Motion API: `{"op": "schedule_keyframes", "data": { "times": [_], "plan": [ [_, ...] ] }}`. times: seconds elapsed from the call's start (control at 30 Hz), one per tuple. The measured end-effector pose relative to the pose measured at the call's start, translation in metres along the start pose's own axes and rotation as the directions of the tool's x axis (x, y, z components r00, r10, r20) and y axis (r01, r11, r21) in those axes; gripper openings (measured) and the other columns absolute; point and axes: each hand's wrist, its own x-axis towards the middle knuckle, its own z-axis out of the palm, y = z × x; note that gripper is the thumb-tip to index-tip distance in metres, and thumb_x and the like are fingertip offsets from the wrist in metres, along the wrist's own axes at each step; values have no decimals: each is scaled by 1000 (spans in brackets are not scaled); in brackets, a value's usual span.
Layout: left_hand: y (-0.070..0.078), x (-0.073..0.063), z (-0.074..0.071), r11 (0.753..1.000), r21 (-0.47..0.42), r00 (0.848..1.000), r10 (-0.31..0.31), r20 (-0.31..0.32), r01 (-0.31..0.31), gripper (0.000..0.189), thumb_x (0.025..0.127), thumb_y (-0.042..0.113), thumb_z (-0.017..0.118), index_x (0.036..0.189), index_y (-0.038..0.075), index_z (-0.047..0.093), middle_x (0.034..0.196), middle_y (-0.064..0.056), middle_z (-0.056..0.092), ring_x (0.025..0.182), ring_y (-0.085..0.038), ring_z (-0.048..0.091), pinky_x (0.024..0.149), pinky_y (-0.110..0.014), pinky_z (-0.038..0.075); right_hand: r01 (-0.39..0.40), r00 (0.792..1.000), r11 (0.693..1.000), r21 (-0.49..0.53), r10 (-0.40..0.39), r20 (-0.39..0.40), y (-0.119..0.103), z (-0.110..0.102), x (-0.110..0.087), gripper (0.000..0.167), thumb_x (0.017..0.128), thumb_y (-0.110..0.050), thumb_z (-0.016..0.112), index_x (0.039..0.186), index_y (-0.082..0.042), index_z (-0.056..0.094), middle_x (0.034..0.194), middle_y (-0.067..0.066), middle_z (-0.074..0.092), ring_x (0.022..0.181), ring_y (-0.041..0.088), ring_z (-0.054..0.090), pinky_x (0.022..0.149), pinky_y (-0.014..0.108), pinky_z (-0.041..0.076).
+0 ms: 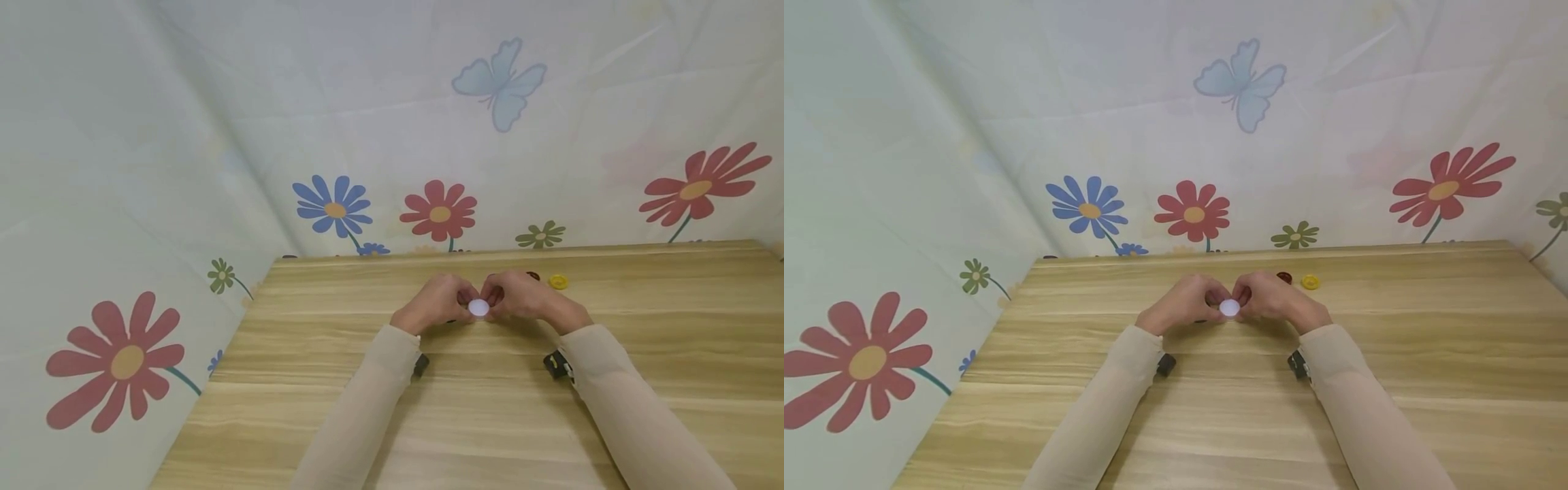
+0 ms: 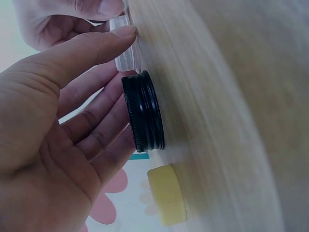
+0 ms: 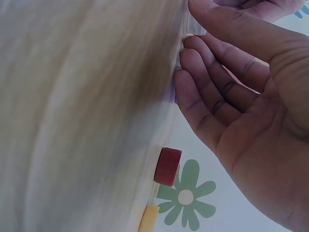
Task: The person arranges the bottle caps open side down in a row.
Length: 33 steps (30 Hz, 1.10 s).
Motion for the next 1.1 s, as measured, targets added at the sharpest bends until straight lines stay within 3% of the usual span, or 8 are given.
{"op": "schedule_keyframes", "data": {
  "times": [0.23,0.5,0.9,1.1],
  "plan": [
    [1,0,-1,1000,11,1000,-13,10,13,28,87,14,91,113,8,81,98,5,77,90,-7,65,81,-18,52,13,1000,1000,3,-13,2,-1,0,-1,20,86,0,86,103,-1,74,92,5,71,86,20,64,82,37,56],
    [2,-1,-2,1000,-8,1000,-20,17,20,29,86,13,91,113,8,81,100,3,77,92,-8,66,83,-19,52,-28,999,1000,6,27,18,-3,-1,-1,21,87,-4,86,105,-2,74,93,4,70,87,20,63,82,37,55],
    [-1,-2,-3,998,-61,1000,-16,27,18,28,87,17,91,112,8,82,98,5,77,89,-8,66,77,-20,54,-30,999,1000,9,30,25,-4,-3,-3,22,88,-7,87,105,-3,74,95,4,70,88,21,63,83,38,56],
    [-5,-2,-7,993,-114,999,-33,-3,32,37,93,26,86,124,9,78,112,1,76,101,-10,68,87,-23,56,15,999,997,71,-13,-29,-3,-8,-6,26,89,-3,84,111,5,72,100,10,73,94,24,68,88,43,57]
  ]
}}
